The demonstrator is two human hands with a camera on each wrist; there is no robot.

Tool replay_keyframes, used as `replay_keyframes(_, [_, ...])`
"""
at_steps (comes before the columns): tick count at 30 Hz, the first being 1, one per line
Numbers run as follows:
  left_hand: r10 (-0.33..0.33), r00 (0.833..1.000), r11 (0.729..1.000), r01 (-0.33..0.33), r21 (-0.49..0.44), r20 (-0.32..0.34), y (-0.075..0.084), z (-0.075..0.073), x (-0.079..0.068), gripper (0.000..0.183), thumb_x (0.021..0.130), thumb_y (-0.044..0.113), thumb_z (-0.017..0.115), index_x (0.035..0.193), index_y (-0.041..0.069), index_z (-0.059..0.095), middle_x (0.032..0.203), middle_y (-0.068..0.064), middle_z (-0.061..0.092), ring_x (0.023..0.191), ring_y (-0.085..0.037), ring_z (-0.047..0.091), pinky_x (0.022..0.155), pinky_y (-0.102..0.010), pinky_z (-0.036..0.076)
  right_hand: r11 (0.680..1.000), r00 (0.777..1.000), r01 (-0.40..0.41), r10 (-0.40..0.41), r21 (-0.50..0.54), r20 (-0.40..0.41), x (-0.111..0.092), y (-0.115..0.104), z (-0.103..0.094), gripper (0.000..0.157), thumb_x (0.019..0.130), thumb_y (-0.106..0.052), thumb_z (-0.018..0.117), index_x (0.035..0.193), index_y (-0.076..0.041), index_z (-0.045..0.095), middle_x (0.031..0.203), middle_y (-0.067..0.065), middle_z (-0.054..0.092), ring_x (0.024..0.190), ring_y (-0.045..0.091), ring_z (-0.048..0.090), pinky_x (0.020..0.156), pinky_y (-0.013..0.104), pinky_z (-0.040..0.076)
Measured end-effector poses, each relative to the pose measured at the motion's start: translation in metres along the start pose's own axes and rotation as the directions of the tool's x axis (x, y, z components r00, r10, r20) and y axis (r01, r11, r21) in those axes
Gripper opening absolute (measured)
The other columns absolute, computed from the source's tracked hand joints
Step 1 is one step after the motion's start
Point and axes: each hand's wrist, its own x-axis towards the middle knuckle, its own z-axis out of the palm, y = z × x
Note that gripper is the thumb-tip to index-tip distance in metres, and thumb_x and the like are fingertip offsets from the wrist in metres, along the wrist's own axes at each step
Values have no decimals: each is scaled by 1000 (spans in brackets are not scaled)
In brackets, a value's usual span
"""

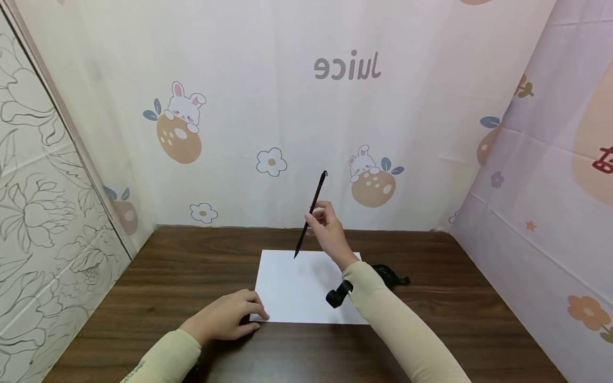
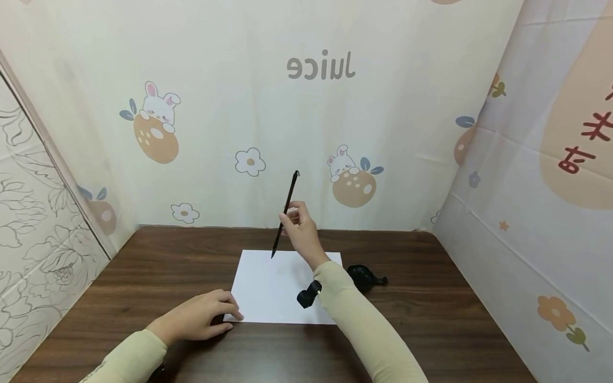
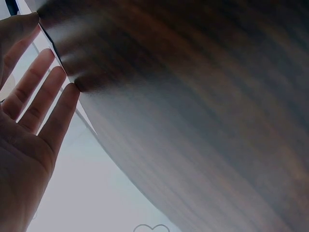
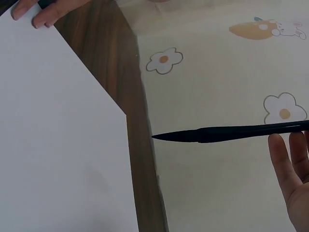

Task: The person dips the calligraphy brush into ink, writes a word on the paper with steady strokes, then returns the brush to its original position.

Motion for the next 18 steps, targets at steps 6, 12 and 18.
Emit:
replay_keyframes(6, [0, 1000, 1000, 0, 2, 3, -1, 1, -1, 14, 89, 20, 75, 102, 24, 75, 105, 10, 60, 96, -6, 57, 81, -25, 52, 1000, 999, 21, -21, -14, 31, 2, -2, 14, 31, 103, -25, 59, 130, -17, 45, 106, 12, 53, 97, 37, 58, 77, 34, 58])
replay_keyframes(12, [1, 1000, 1000, -1, 1, -3, -1, 1, -1, 14, 88, 20, 75, 102, 24, 75, 105, 11, 60, 97, -6, 57, 81, -25, 52, 999, 998, 34, -33, -16, 56, 3, -2, 28, 28, 103, -23, 58, 128, -16, 47, 104, 12, 54, 95, 34, 59, 77, 36, 58])
replay_keyframes(18, [2, 1000, 1000, -2, 5, 1, -2, 1, -1, 14, 89, 21, 75, 102, 24, 75, 105, 10, 60, 96, -5, 57, 81, -24, 51, 999, 996, 44, -42, -28, 74, 0, 3, 44, 26, 103, -21, 59, 126, -19, 49, 102, 11, 57, 91, 28, 62, 78, 41, 58])
